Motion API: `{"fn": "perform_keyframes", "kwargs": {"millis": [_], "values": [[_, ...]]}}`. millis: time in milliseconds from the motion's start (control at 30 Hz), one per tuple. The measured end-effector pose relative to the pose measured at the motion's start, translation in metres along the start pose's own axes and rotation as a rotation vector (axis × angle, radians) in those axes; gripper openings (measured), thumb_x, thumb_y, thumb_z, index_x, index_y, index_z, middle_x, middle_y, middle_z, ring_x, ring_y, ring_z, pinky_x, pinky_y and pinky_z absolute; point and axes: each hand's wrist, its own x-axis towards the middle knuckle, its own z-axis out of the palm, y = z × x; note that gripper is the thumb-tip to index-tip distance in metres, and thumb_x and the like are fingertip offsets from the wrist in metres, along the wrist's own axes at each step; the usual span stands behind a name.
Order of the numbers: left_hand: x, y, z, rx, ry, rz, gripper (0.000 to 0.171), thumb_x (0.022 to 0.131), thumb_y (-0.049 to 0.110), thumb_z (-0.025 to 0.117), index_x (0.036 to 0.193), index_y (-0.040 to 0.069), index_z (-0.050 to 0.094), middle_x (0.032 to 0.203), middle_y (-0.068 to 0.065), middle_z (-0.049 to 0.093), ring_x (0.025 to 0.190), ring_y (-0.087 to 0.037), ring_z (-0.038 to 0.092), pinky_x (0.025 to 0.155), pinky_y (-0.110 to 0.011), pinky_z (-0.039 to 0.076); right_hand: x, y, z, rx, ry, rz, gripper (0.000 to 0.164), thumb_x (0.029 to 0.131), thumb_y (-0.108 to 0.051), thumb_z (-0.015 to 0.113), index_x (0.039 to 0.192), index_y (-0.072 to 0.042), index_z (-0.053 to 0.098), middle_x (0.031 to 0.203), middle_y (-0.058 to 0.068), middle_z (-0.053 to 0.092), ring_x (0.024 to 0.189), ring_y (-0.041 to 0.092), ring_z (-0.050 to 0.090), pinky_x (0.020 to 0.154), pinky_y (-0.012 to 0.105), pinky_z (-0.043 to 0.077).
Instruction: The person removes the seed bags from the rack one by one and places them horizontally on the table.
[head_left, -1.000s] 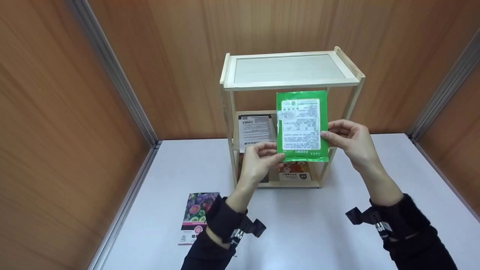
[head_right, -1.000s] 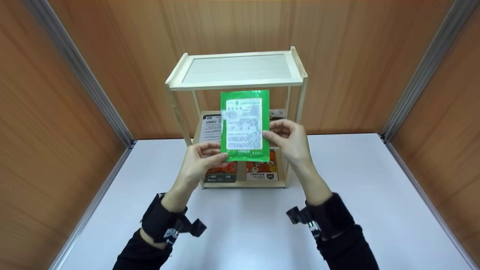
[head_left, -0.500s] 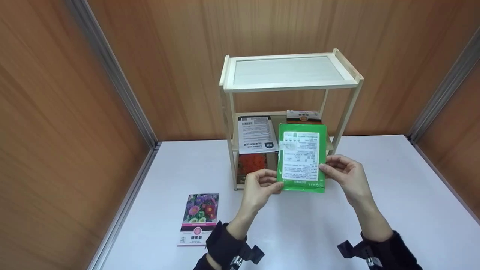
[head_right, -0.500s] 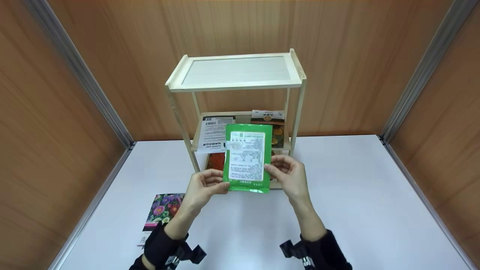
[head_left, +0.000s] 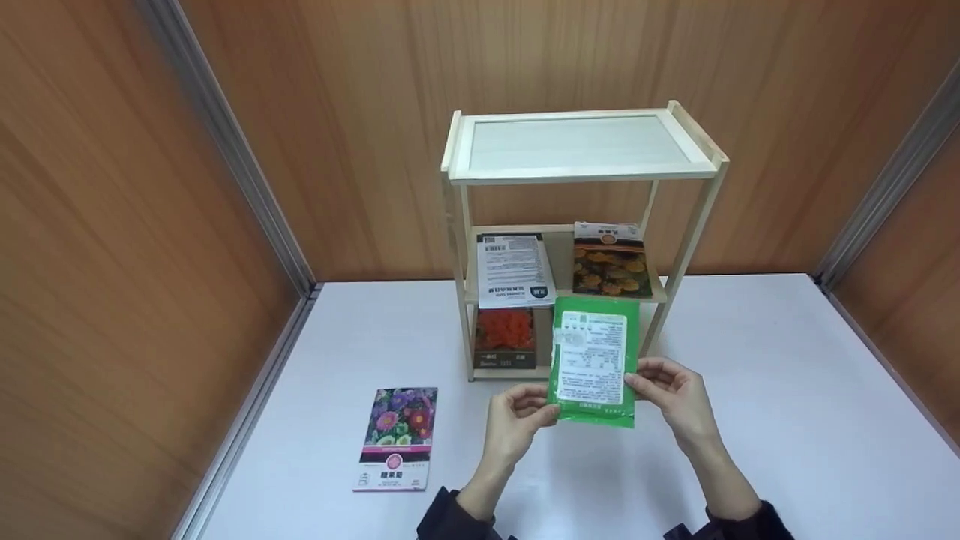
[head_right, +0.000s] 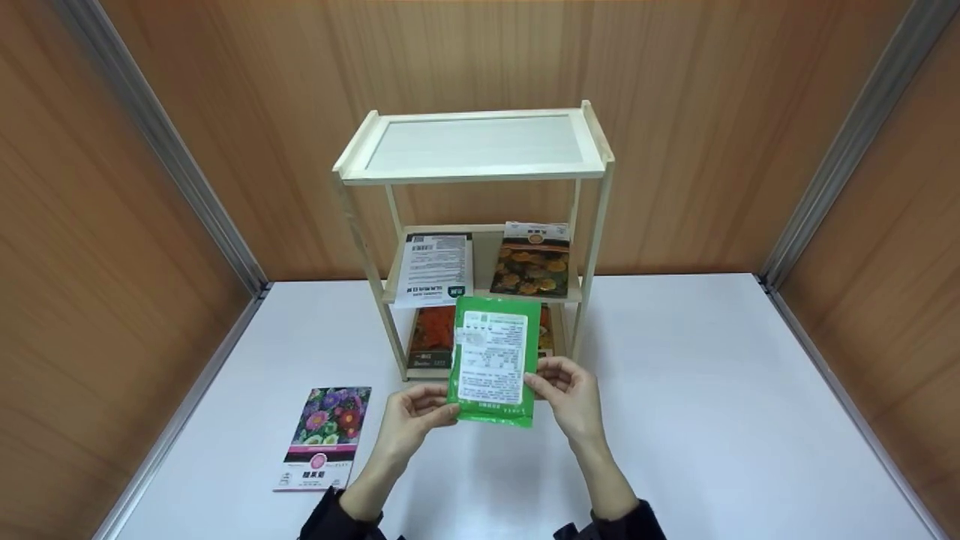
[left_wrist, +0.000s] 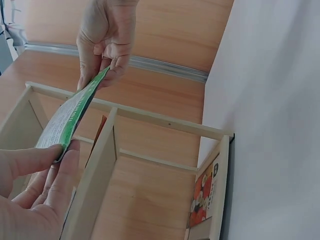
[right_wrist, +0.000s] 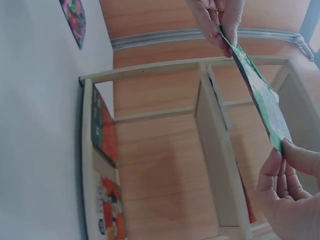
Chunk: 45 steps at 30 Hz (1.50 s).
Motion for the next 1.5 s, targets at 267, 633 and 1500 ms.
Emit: {"fn": "perform_keyframes", "kwargs": {"millis": [267, 633, 1500], "values": [[-0.007, -0.032, -0.003, -0.004, 0.059, -0.036, 0.02, 0.073, -0.005, 0.065, 0.093, -0.008, 0.061, 0.078, -0.011, 0.063, 0.069, -0.019, 0.063, 0.063, -0.026, 0.052, 0.024, 0.116, -0.022, 0.133, -0.052, -0.113, 0.023, 0.078, -0.001, 0.065, 0.099, 0.004, 0.058, 0.088, 0.017, 0.059, 0.076, 0.024, 0.06, 0.062, 0.028, 0.052], [-0.015, -0.054, -0.006, 0.041, 0.156, -0.037, 0.017, 0.074, -0.002, 0.065, 0.09, -0.006, 0.063, 0.079, -0.009, 0.064, 0.069, -0.019, 0.064, 0.062, -0.024, 0.052, 0.023, 0.176, -0.009, 0.013, 0.041, 0.046, 0.034, 0.074, -0.018, 0.071, 0.1, 0.0, 0.058, 0.09, 0.017, 0.06, 0.079, 0.025, 0.061, 0.066, 0.03, 0.052], [-0.014, -0.065, 0.0, 0.917, 0.242, 0.811, 0.025, 0.063, -0.01, 0.07, 0.086, 0.001, 0.069, 0.08, -0.006, 0.063, 0.07, -0.013, 0.061, 0.062, -0.011, 0.047, -0.025, 0.034, 0.054, 0.192, -0.048, 0.17, 0.048, 0.088, -0.014, 0.055, 0.123, 0.014, 0.038, 0.119, 0.03, 0.047, 0.097, 0.033, 0.057, 0.074, 0.035, 0.05]]}}
